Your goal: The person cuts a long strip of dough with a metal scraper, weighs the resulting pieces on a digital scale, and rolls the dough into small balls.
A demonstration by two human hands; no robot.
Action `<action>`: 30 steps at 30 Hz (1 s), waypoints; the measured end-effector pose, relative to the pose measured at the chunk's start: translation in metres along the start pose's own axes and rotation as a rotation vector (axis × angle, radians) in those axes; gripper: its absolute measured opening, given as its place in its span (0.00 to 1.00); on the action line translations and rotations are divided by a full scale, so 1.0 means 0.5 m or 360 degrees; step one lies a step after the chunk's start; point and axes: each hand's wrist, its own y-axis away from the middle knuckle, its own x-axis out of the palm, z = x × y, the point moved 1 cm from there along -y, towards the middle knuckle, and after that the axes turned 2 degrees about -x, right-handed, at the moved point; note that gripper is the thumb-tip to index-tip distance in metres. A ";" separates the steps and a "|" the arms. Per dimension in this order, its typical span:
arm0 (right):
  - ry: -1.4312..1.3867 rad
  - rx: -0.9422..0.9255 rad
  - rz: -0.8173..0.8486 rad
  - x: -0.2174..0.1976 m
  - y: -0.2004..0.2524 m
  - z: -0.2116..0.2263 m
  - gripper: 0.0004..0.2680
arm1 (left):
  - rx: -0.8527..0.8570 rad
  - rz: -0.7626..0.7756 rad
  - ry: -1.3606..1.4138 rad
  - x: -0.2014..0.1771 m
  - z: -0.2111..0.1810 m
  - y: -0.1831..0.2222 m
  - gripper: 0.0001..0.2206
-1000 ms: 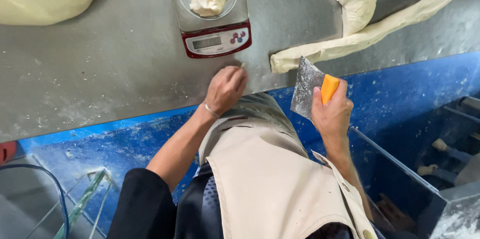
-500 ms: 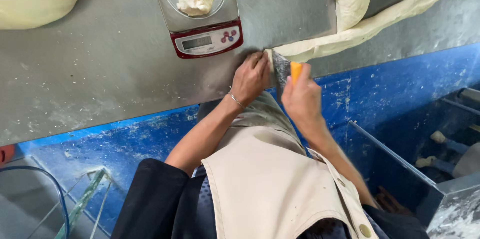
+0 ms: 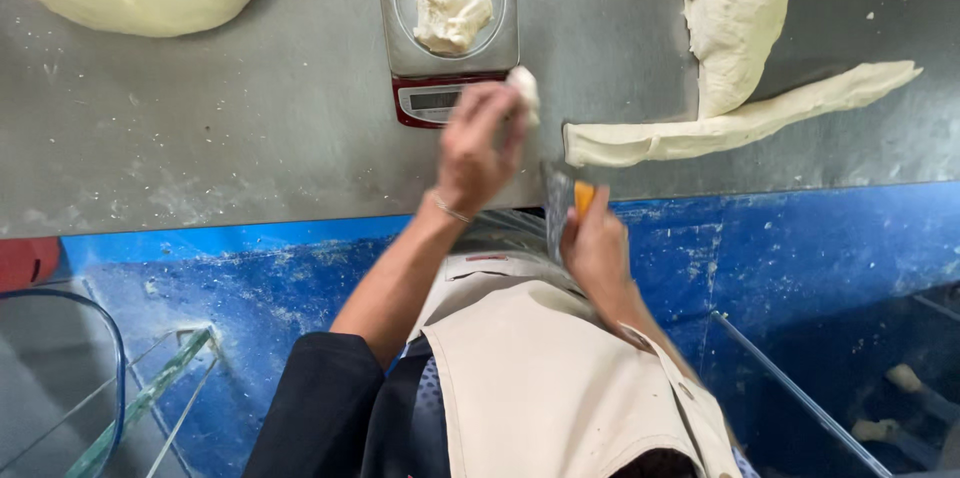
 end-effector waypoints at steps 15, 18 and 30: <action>-0.0089 0.0245 -0.0081 -0.147 0.005 -0.044 0.16 | 0.0122 0.0812 -0.0131 0.066 -0.016 0.002 0.20; -0.0153 0.0163 -0.0238 -0.152 -0.024 -0.018 0.14 | 0.0102 0.0827 0.0002 0.135 0.001 0.075 0.20; 0.0062 -0.0127 -0.0295 -0.010 -0.235 -0.026 0.20 | 0.0070 0.0344 0.0055 0.107 0.009 0.046 0.14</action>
